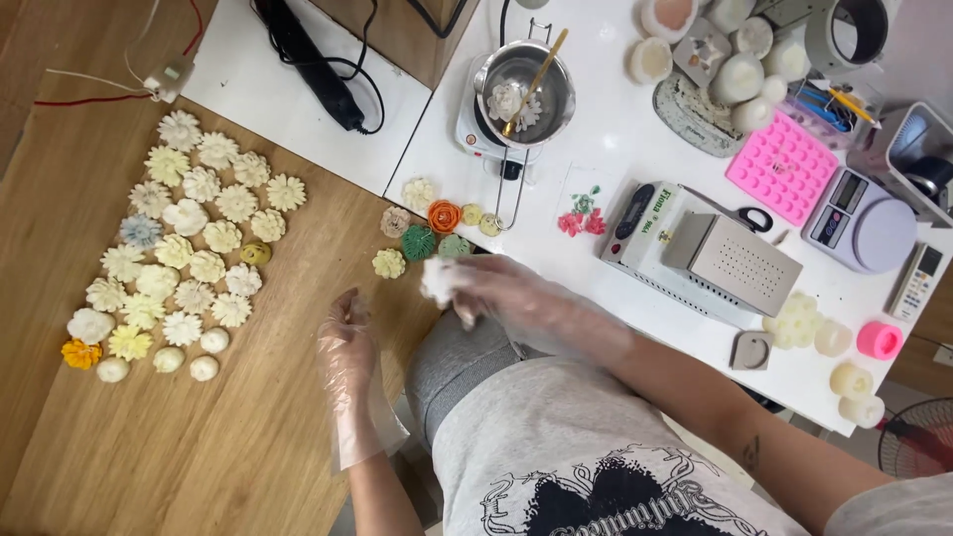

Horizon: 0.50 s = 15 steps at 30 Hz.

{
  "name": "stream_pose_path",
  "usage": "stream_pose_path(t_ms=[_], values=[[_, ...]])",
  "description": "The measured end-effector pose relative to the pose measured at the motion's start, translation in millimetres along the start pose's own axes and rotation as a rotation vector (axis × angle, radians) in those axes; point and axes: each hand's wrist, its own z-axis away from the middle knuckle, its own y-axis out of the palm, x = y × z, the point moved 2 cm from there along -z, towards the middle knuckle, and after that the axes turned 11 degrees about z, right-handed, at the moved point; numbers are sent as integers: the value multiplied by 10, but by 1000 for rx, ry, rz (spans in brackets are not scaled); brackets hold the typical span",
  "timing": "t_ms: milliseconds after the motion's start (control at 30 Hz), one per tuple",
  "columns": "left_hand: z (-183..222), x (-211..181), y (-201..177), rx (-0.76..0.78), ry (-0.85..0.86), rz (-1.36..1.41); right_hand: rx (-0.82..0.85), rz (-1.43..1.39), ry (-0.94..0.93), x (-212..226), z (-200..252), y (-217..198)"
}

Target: Prepare wax components and pour melted wax into decorative flower molds.

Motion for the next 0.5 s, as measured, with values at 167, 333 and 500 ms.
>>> stream_pose_path(t_ms=[167,333,500], values=[[139,-516,154,9,-23,3,268,-995,-43,211,342,-223],[338,-896,440,128,-28,446,5,-679,-72,165,469,-415],[839,-1876,484,282,-266,780,-490,923,-659,1156,807,-472]])
